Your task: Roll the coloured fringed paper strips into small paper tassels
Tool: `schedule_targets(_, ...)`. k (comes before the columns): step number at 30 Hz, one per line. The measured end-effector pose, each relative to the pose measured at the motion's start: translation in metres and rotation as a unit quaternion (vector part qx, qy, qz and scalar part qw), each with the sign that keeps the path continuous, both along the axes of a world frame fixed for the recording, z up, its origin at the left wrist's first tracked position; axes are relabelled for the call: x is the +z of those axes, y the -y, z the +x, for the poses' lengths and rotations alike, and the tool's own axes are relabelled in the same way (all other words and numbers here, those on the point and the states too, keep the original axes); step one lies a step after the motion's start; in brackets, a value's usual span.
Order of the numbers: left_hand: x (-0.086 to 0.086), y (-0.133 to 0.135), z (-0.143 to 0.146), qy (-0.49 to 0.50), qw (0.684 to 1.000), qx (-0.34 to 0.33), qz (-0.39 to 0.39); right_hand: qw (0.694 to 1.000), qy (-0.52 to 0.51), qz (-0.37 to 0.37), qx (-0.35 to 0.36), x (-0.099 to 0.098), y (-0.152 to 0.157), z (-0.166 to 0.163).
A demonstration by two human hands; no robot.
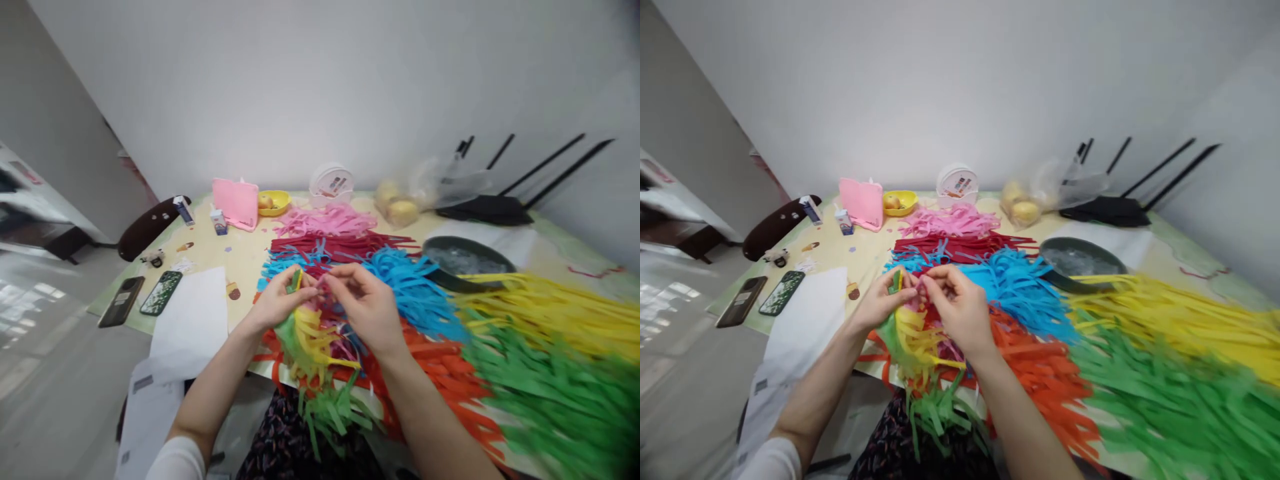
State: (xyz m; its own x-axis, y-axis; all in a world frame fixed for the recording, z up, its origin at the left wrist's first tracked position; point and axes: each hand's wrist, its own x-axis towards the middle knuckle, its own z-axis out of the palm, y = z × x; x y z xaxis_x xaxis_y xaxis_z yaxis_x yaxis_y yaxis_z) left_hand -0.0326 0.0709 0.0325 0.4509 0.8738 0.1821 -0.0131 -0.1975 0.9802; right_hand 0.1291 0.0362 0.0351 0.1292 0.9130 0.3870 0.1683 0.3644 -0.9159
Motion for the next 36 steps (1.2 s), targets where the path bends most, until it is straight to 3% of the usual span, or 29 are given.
schedule_targets(6, -0.001, 0.005, 0.001, -0.018, 0.993, 0.097, 0.068, 0.998, -0.038, 0.002, -0.040, -0.013, -0.004, -0.006)
schedule_targets(11, -0.004, 0.006, -0.003, 0.001, 0.986, 0.159, 0.057, 1.000, -0.025, -0.016, -0.005, -0.013, -0.001, -0.005)
schedule_targets(15, -0.007, 0.003, -0.007, 0.054, 0.988, 0.140, -0.021, 0.998, 0.018, -0.050, 0.035, -0.012, 0.003, -0.004)
schedule_targets(21, -0.005, 0.005, -0.006, 0.034, 0.991, 0.126, -0.037, 0.998, 0.019, -0.052, 0.030, -0.010, 0.005, -0.007)
schedule_targets(25, -0.003, 0.004, -0.004, 0.011, 0.995, 0.095, -0.017, 0.996, -0.007, -0.076, 0.045, -0.011, 0.003, -0.006)
schedule_targets(32, 0.001, 0.002, -0.003, -0.080, 0.993, 0.075, 0.051, 0.960, -0.108, -0.197, 0.170, -0.012, -0.009, 0.001)
schedule_targets(34, 0.000, 0.002, -0.001, -0.087, 0.993, 0.055, 0.052, 0.966, -0.098, -0.184, 0.156, -0.010, -0.010, 0.006)
schedule_targets(36, -0.003, 0.000, 0.001, -0.098, 0.992, 0.056, 0.057, 0.979, -0.108, -0.141, 0.097, -0.006, -0.011, 0.013)
